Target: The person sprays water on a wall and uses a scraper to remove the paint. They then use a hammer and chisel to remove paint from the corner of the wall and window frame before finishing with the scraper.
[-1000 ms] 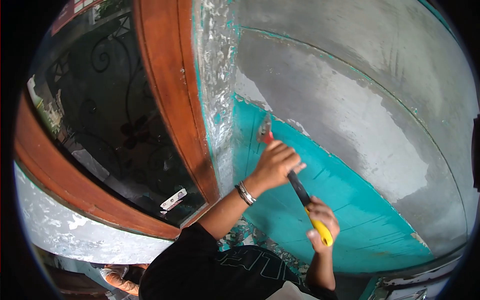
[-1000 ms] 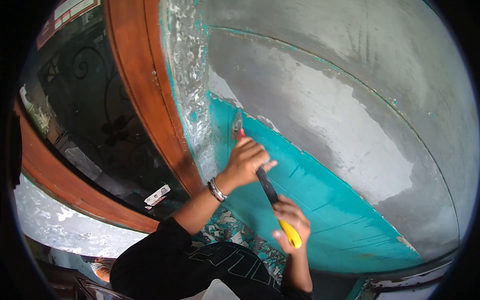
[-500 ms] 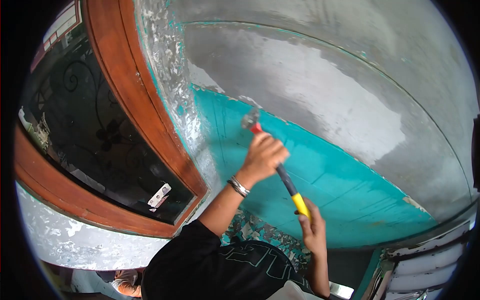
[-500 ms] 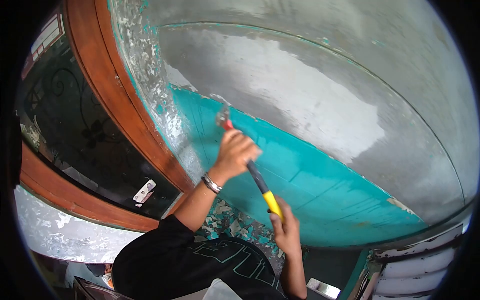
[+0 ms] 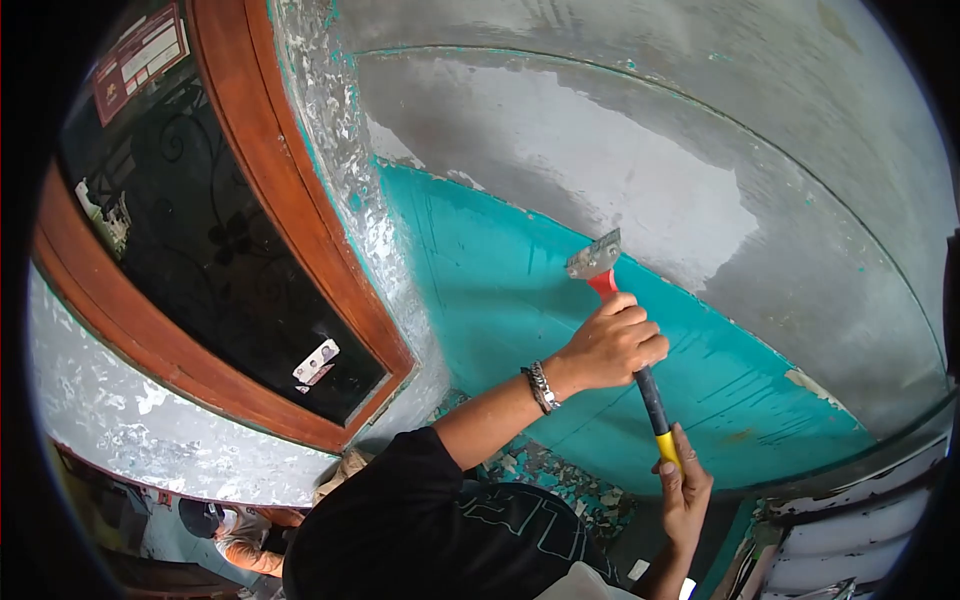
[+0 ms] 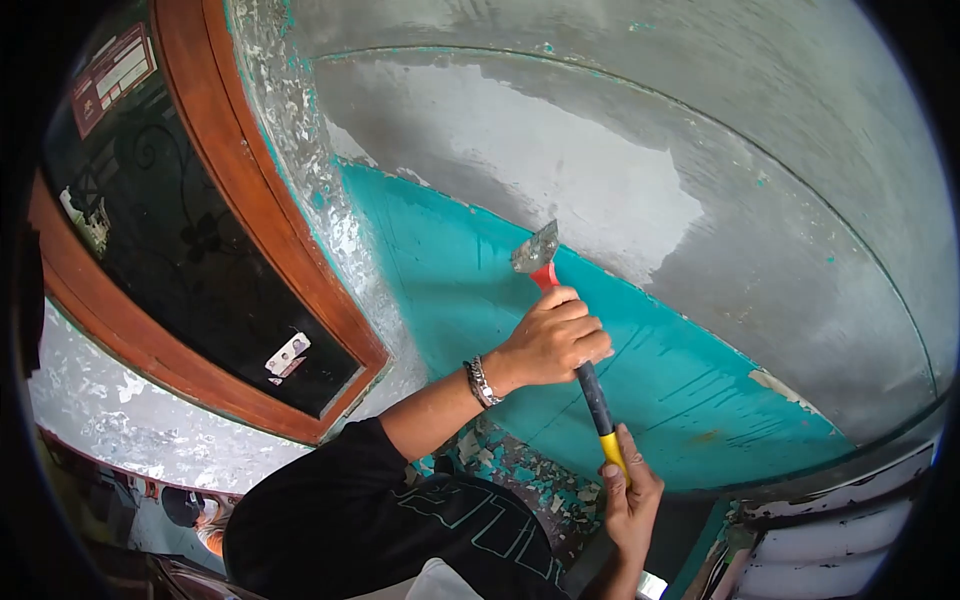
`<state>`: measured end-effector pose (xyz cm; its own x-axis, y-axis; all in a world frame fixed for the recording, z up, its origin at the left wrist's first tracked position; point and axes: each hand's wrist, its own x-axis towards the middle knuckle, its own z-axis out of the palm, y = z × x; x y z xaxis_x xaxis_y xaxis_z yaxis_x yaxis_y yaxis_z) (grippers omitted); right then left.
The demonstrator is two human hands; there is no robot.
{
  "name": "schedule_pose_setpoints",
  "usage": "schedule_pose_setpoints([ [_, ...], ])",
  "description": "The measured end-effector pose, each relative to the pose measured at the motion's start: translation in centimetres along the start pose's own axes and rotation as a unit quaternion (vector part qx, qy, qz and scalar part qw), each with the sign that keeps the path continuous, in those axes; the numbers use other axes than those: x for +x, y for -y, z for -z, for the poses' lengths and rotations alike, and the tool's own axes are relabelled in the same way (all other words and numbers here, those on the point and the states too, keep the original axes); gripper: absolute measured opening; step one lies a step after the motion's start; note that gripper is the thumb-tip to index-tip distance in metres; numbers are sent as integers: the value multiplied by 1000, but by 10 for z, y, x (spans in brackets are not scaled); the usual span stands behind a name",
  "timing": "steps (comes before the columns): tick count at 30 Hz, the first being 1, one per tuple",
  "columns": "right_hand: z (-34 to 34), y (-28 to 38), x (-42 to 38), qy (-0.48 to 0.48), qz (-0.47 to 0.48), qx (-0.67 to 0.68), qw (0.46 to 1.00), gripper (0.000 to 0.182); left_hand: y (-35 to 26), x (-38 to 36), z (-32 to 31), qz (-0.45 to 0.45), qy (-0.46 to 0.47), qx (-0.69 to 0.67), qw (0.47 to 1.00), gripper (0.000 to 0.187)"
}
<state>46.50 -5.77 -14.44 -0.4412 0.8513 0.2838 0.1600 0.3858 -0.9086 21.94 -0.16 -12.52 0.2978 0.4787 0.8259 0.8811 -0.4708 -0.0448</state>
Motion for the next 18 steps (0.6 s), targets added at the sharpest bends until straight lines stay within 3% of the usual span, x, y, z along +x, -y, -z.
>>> schedule_pose_setpoints([
  [8, -13, 50, 32, 45, 29, -116, 992, 40, 31, 0, 21, 32, -64, 18, 997, 26],
  [13, -38, 78, 65, 78, 99, -206, 970, 41, 64, -11, 42, 71, -104, 24, 992, 25],
  [18, -70, 66, 106, 114, 118, -120, 979, 41, 97, -41, 54, 132, -105, 111, 979, 24],
])
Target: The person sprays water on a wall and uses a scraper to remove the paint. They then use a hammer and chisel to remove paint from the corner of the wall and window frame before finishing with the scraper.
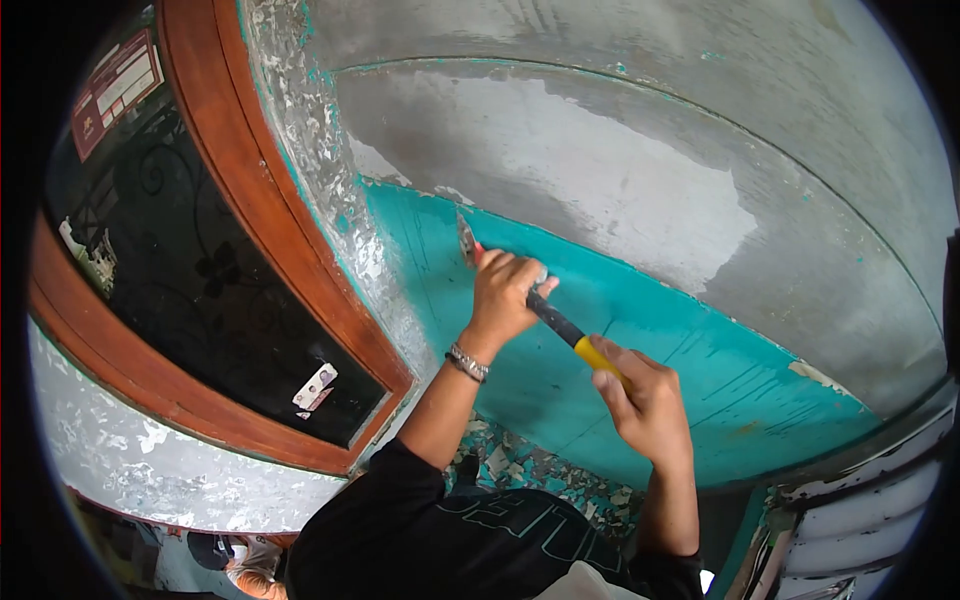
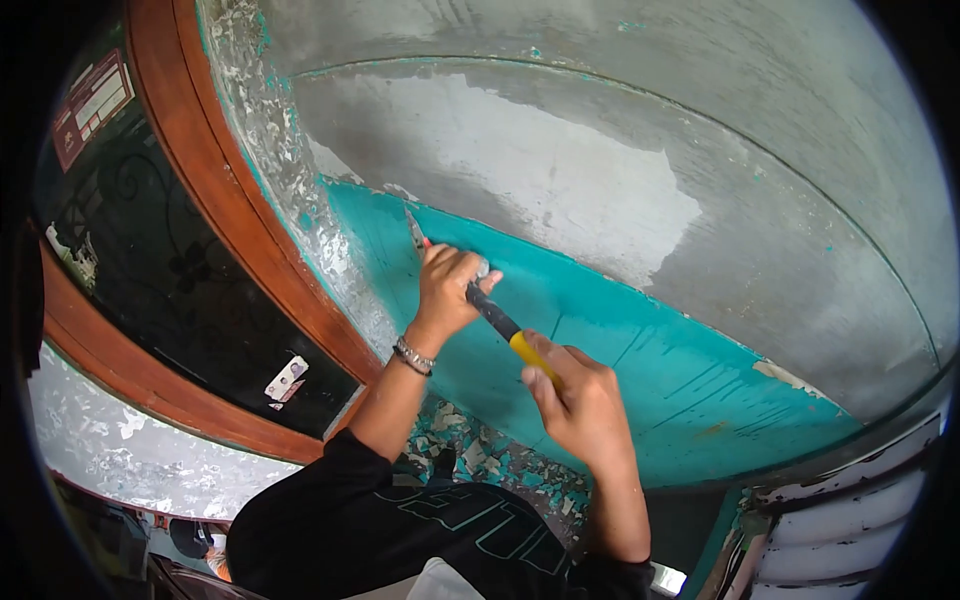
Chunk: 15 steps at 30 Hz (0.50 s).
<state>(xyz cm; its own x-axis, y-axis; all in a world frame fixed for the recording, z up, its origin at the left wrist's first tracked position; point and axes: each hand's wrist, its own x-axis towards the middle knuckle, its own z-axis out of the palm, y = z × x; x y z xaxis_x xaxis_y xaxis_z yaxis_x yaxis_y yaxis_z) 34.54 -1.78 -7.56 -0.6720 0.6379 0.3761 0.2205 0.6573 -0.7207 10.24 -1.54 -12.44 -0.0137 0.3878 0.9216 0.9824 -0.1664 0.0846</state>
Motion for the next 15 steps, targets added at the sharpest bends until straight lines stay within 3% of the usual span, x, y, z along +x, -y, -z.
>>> schedule_pose_setpoints([
  [2, 13, -11, -5, -19, 177, 128, 976, 52, -17, 1, 4, 12, 26, -35, 999, 24],
  [3, 23, -18, -6, -8, 175, 124, 977, 52, -27, 6, 0, 18, 2, -63, 998, 26],
  [4, 36, -27, -9, -36, 214, 212, 953, 50, -40, 19, 3, 31, 10, -64, 997, 29],
  [6, 37, -19, -6, -200, 250, 372, 871, 46, -61, 49, 0, 37, -21, -102, 994, 32],
  [8, 40, 10, 33, -322, 296, 197, 877, 41, -78, 77, -4, 25, -64, -125, 990, 33],
  [9, 34, 36, 53, -387, 273, 156, 867, 38, -82, 88, -2, 29, -48, -155, 986, 30],
  [12, 18, 47, 96, -262, 338, 381, 820, 41, -80, 96, 12, 4, -41, -210, 977, 30],
  [15, 28, 55, 103, -254, 301, 458, 797, 42, -40, 68, 35, -11, -70, -180, 981, 47],
])
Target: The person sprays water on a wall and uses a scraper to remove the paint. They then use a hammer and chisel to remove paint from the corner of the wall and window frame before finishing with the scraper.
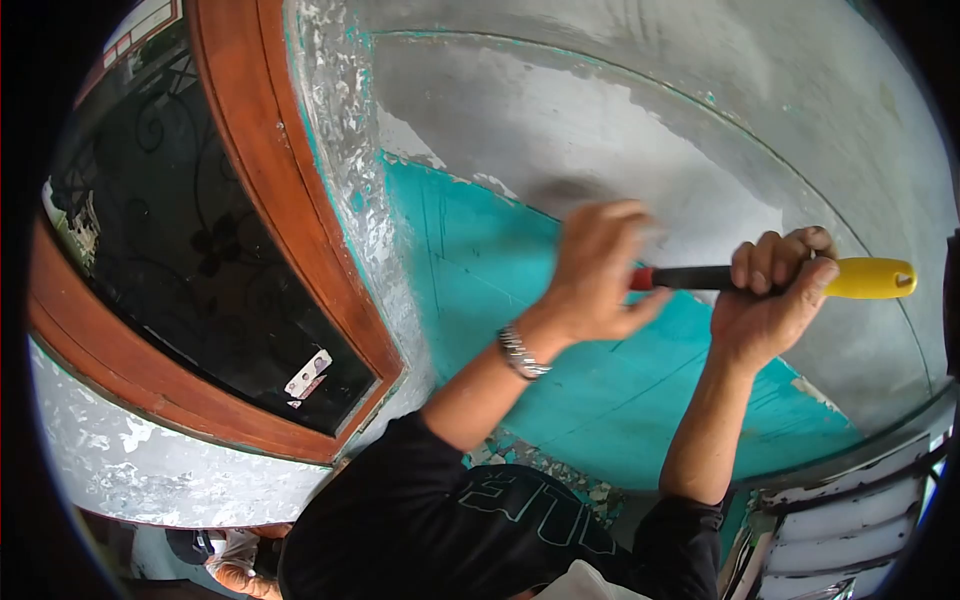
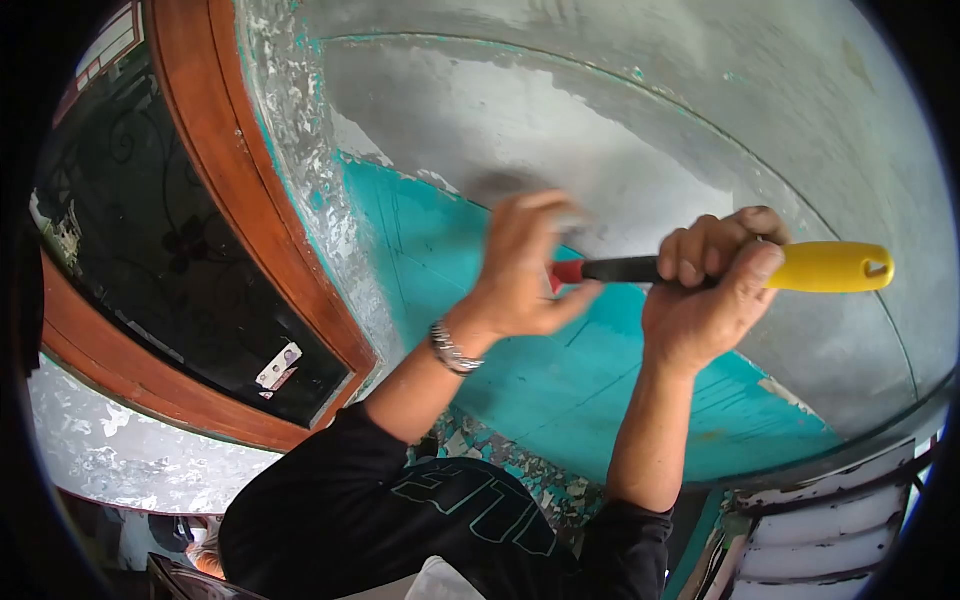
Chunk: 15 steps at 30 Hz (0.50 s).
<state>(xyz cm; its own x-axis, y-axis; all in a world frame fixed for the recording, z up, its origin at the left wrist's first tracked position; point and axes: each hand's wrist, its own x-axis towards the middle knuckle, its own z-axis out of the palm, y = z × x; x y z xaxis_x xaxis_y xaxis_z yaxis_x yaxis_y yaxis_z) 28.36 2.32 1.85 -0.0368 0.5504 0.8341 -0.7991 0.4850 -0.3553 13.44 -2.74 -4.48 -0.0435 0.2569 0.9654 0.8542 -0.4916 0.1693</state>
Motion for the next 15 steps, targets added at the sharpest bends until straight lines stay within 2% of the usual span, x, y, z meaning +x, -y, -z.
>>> schedule_pose_setpoints([
  [2, -9, -1, 15, 16, 22, -14, 1000, 41, 67, -35, 15, 27, -120, 82, 989, 36],
  [3, -13, -1, 21, 31, 21, -11, 999, 41, 93, -50, 21, 139, -176, 70, 972, 33],
  [4, -20, -4, 27, 33, 20, -10, 999, 41, 109, -55, 30, 214, -186, 115, 952, 37],
  [5, -29, -9, 35, 36, 20, -10, 999, 41, 115, -55, 34, 215, -182, 111, 953, 37],
  [7, -53, -19, 45, 51, 41, -72, 995, 39, 123, -56, 37, 281, -98, 201, 933, 38],
  [9, -64, -26, 53, 134, 67, -97, 984, 37, 128, -63, 42, 281, -79, 187, 938, 37],
  [10, -70, -31, 52, 145, 81, -142, 976, 43, 130, -68, 45, 280, -64, 177, 942, 37],
  [11, -76, -36, 49, 156, 96, -187, 965, 50, 134, -77, 49, 279, -63, 174, 942, 37],
  [12, -83, -37, 45, 179, 104, -200, 958, 48, 139, -94, 52, 282, -78, 148, 945, 34],
  [13, -96, -38, 39, 159, 116, -228, 954, 44, 142, -111, 55, 285, -94, 121, 946, 31],
  [15, -100, -41, 45, 214, 101, -248, 940, 41, 139, -154, 68, 333, -15, 159, 929, 29],
])
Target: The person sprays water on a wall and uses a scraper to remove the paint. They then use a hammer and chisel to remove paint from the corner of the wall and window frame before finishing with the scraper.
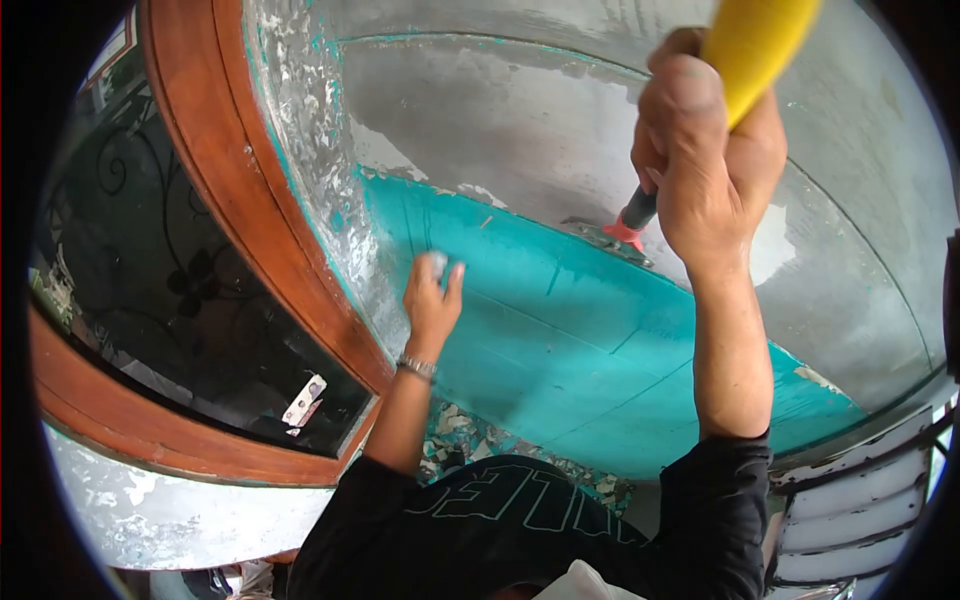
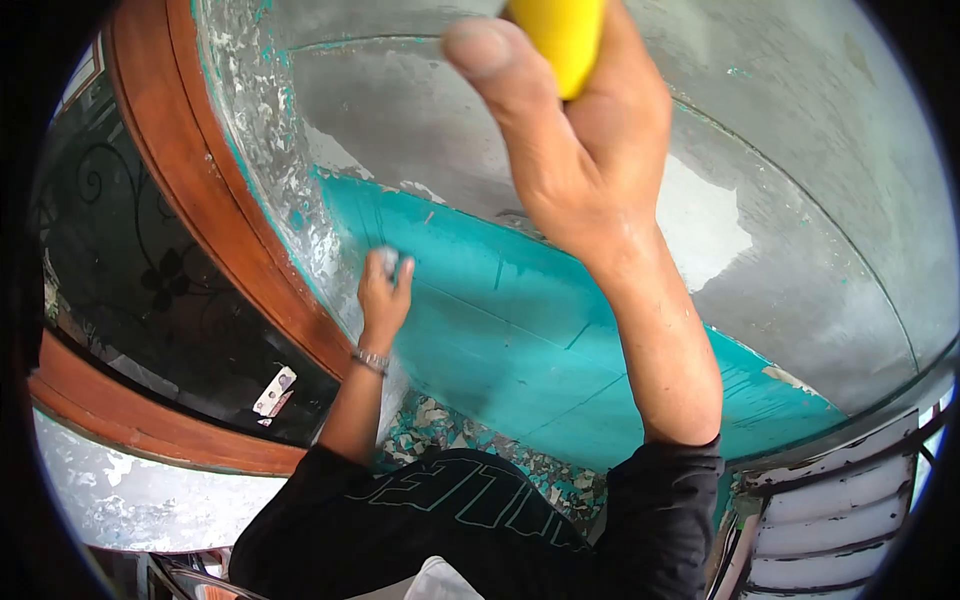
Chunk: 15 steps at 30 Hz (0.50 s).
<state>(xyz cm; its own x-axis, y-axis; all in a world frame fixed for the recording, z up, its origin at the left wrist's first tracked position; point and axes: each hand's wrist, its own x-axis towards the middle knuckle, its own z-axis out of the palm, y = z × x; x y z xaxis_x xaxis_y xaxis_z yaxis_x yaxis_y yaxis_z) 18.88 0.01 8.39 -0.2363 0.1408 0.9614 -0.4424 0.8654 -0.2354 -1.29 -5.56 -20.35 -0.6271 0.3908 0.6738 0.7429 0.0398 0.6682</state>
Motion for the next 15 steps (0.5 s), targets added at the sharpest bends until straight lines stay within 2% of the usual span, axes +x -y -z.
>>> schedule_pose_setpoints([
  [2, -5, 3, 6, -11, 1, -10, 1000, 37, 28, -43, 7, 3, 67, 19, 998, 30],
  [4, -10, -9, 1, -24, -13, -88, 996, 35, 61, -92, 14, 60, 183, 46, 980, 33],
  [5, -10, -10, 3, 5, -49, -51, 997, 36, 75, -120, 18, 83, 219, 52, 971, 36],
  [6, -11, -10, 5, 32, -87, -16, 996, 48, 88, -144, 22, 104, 253, 58, 960, 38],
  [7, -10, -5, 7, 9, -43, -13, 999, 37, 100, -168, 29, 110, 289, 69, 949, 41],
  [8, -9, 1, 11, -12, 2, -10, 1000, 33, 111, -190, 36, 118, 322, 80, 936, 44],
  [10, -9, -1, 9, -23, 0, 20, 1000, 32, 131, -230, 47, 208, 406, 126, 881, 52],
  [12, -14, -17, 0, 15, 25, -92, 995, 30, 136, -257, 68, 261, 465, 102, 840, 58],
  [14, -11, -5, 6, 33, 41, -83, 995, 31, 154, -284, 82, 266, 557, 203, 760, 63],
  [15, -6, 3, 12, 2, 54, -47, 997, 31, 156, -290, 90, 264, 558, 204, 760, 63],
])
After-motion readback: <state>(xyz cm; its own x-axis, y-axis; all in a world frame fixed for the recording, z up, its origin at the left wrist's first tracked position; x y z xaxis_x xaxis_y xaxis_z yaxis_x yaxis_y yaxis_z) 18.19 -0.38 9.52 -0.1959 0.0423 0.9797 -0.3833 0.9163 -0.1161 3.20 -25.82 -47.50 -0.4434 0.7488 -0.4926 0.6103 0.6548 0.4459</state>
